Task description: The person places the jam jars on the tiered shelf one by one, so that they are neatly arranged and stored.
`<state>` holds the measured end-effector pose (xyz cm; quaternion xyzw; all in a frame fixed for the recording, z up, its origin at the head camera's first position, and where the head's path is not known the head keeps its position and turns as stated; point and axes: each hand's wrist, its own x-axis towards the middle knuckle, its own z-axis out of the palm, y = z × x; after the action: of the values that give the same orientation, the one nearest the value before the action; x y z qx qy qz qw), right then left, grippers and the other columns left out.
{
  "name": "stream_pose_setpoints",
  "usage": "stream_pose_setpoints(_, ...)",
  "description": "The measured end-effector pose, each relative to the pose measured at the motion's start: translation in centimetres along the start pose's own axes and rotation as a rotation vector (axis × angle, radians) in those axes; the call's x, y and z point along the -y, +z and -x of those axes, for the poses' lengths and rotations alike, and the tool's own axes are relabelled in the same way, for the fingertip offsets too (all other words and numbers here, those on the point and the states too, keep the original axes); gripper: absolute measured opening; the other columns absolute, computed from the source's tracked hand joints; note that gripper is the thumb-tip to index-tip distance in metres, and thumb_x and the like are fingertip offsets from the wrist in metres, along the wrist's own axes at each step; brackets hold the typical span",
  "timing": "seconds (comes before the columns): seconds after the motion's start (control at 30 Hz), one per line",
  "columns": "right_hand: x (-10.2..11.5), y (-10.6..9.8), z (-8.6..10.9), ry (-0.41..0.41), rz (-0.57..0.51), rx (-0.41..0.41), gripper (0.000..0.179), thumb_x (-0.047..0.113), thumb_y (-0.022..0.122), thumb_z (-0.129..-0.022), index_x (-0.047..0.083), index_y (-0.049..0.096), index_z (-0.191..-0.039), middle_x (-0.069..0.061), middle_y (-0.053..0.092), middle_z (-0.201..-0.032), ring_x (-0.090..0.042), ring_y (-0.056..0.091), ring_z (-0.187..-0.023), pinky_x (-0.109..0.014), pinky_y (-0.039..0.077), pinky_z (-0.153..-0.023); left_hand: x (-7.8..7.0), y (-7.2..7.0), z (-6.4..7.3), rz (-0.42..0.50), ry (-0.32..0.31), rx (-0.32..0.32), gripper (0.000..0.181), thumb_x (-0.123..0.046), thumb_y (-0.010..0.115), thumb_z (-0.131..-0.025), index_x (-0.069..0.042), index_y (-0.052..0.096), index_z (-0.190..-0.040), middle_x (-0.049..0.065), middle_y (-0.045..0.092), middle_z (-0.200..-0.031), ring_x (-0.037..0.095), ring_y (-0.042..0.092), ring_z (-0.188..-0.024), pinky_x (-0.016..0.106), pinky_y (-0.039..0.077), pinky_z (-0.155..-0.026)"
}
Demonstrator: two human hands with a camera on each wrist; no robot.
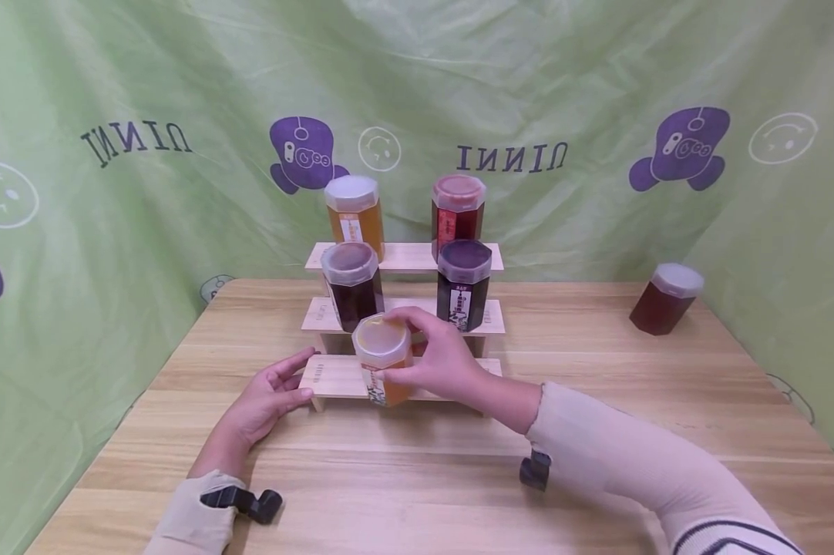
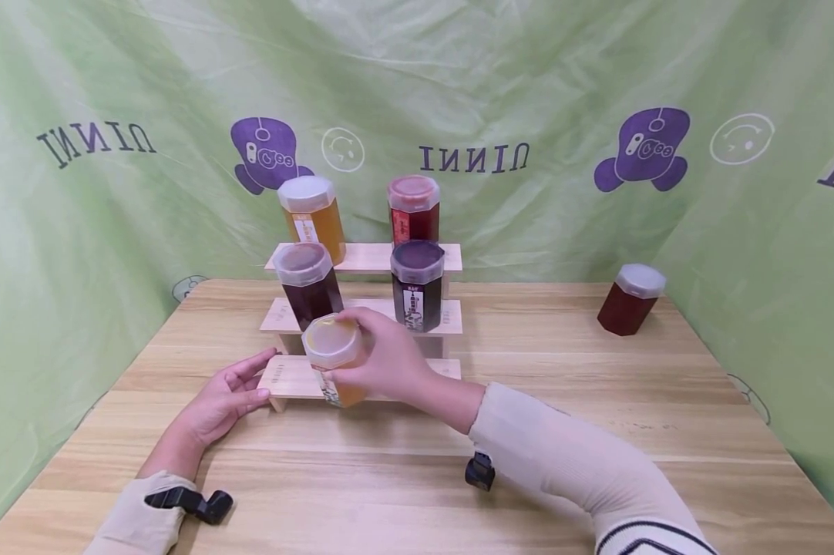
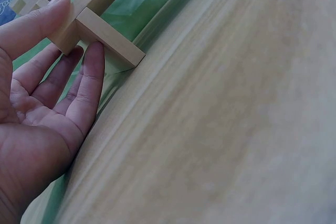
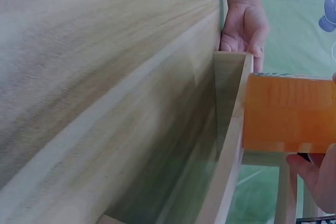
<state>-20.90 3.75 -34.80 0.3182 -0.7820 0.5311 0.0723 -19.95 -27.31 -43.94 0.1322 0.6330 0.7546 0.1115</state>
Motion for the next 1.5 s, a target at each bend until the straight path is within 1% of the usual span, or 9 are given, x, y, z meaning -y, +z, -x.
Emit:
stream_pose_setpoints(0.17, 0.2, 0.2, -0.5, 0.010, 0.017, 0.028, 0.064, 0.010, 0.090, -0.066, 0.012, 0.061, -0.123, -0.001, 0.062, -0.121, -0.017, 0.060, -0.099, -0.032, 0.059, -0.076, -0.1, -0.1, 0.0, 0.004, -0.018, -0.015, 0.074, 0.013, 0.063, -0.083, 0.005, 0.030, -0.149, -0.008, 0.061, -0.126, 0.013, 0.061, -0.111, 0.031, 0.054, -0.089)
stream_pose_setpoints(0.37, 0.6, 0.5, -1.1, -0.003, 0.064, 0.049, 0.063, 0.010, 0.090, -0.066, 0.012, 0.063, -0.124, -0.003, 0.060, -0.124, -0.016, 0.059, -0.101, -0.025, 0.057, -0.076, -0.2, 0.0, -0.1, 0.001, -0.024, -0.018, 0.075, 0.013, 0.064, -0.083, 0.005, 0.030, -0.149, -0.006, 0.062, -0.124, 0.013, 0.062, -0.111, 0.030, 0.054, -0.090)
stream_pose_setpoints(0.5, 0.8, 0.9, -1.3, -0.021, 0.084, 0.031, 0.063, 0.010, 0.090, -0.066, 0.012, 0.064, -0.123, -0.006, 0.052, -0.119, -0.019, 0.054, -0.105, -0.021, 0.056, -0.078, -0.2, 0.0, -0.1, 0.006, -0.018, -0.013, 0.075, 0.014, 0.062, -0.083, 0.006, 0.028, -0.149, -0.007, 0.061, -0.125, 0.014, 0.062, -0.110, 0.030, 0.054, -0.089)
stream_pose_setpoints(0.57, 1.0, 1.1, -1.4, -0.026, 0.104, 0.021, 0.061, 0.011, 0.090, -0.066, 0.013, 0.066, -0.122, -0.007, 0.049, -0.115, -0.018, 0.053, -0.103, -0.022, 0.056, -0.078, -0.2, 0.1, -0.1, 0.010, -0.010, -0.004, 0.074, 0.015, 0.062, -0.083, 0.006, 0.028, -0.149, -0.006, 0.061, -0.126, 0.014, 0.062, -0.110, 0.030, 0.055, -0.089)
stream_pose_setpoints(0.73, 1.2, 1.5, -1.8, -0.060, 0.203, 0.010, 0.060, 0.017, 0.091, -0.066, 0.014, 0.067, -0.122, -0.005, 0.055, -0.115, -0.016, 0.055, -0.097, -0.024, 0.054, -0.073, -0.2, 0.1, -0.1, 0.015, 0.003, 0.011, 0.073, 0.014, 0.061, -0.084, 0.006, 0.029, -0.149, -0.007, 0.060, -0.127, 0.014, 0.061, -0.110, 0.030, 0.055, -0.088)
stream_pose_setpoints(0.83, 1.3, 1.7, -1.9, -0.066, 0.228, 0.013, 0.061, 0.019, 0.091, -0.067, 0.012, 0.065, -0.123, -0.005, 0.058, -0.118, -0.016, 0.056, -0.099, -0.022, 0.053, -0.076, -0.2, 0.0, 0.0, 0.010, 0.001, 0.011, 0.074, 0.014, 0.061, -0.084, 0.007, 0.027, -0.149, -0.008, 0.059, -0.128, 0.013, 0.062, -0.110, 0.030, 0.055, -0.088)
stream_pose_setpoints(0.97, 1.3, 1.9, -1.9, -0.059, 0.218, 0.014, 0.063, 0.018, 0.091, -0.067, 0.011, 0.063, -0.123, -0.006, 0.059, -0.122, -0.017, 0.057, -0.102, -0.021, 0.054, -0.080, -0.1, -0.3, 0.1, 0.006, 0.001, 0.014, 0.074, 0.014, 0.060, -0.085, 0.008, 0.024, -0.149, -0.010, 0.058, -0.130, 0.014, 0.062, -0.110, 0.030, 0.055, -0.088)
stream_pose_setpoints(1.27, 1.2, 2.3, -1.8, -0.020, 0.104, 0.026, 0.063, 0.008, 0.089, -0.069, 0.009, 0.063, -0.126, -0.009, 0.053, -0.119, -0.021, 0.058, -0.105, -0.017, 0.053, -0.084, 0.2, -0.4, 0.2, 0.002, 0.000, 0.013, 0.074, 0.012, 0.061, -0.085, 0.007, 0.024, -0.149, -0.010, 0.057, -0.131, 0.014, 0.062, -0.110, 0.030, 0.055, -0.088)
stream_pose_setpoints(1.5, 1.1, 2.1, -1.8, -0.016, 0.182, 0.030, 0.066, 0.014, 0.089, -0.070, 0.014, 0.063, -0.130, -0.005, 0.057, -0.126, -0.018, 0.058, -0.109, -0.022, 0.053, -0.088, 0.1, -0.3, 0.0, -0.003, -0.011, 0.009, 0.076, 0.013, 0.061, -0.085, 0.008, 0.022, -0.149, -0.010, 0.057, -0.129, 0.014, 0.062, -0.110, 0.030, 0.055, -0.088)
